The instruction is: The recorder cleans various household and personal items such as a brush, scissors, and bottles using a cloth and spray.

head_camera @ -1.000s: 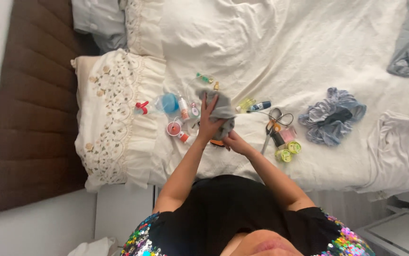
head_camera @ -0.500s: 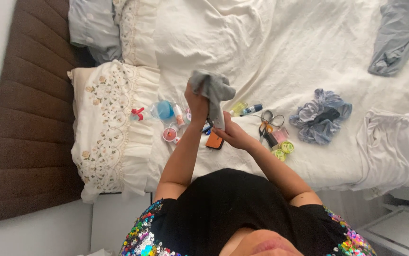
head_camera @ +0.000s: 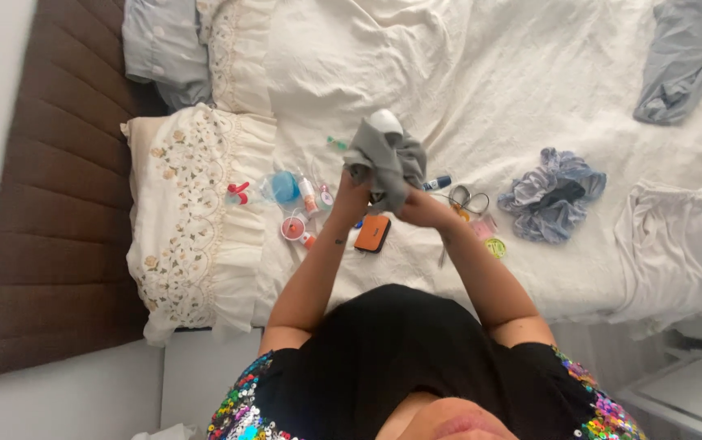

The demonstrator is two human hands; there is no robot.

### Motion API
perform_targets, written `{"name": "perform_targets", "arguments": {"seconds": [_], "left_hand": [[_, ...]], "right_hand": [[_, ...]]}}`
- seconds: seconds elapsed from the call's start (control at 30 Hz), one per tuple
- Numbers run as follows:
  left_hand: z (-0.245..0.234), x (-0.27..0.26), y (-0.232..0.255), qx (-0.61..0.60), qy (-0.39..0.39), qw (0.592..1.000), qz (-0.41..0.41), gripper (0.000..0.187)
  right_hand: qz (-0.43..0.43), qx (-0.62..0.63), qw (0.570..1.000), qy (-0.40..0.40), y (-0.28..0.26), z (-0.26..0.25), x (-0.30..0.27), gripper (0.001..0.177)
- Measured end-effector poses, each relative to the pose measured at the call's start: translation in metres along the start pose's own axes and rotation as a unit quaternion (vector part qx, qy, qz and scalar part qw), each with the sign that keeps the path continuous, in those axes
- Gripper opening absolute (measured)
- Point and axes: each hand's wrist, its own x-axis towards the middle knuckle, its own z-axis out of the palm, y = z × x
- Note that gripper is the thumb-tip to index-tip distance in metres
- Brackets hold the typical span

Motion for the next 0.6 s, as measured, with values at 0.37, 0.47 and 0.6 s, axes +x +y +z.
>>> {"name": "perform_targets", "arguments": {"seconds": [0.37,0.47,0.6], "left_hand": [[-0.068,0.012,-0.024,0.338,0.097,0.914,0.203,0.051],[-0.072,0.024,-0.018,0.201,0.171,0.95,0.167,0.051],[-0.066,0.022,-0.022,0.655,0.039,0.703,0.276,0.064]], "right_hand": [[0.063,-0.074,0.994,0.053,-0.148,0.002,-0.005,0.05],[0.126,0.064,0.968,0.205,-0.126,-0.004,-0.004,0.037],[-0.153,0.133,0.902,0.382,-0.143,0.002,0.023,0.041]]}}
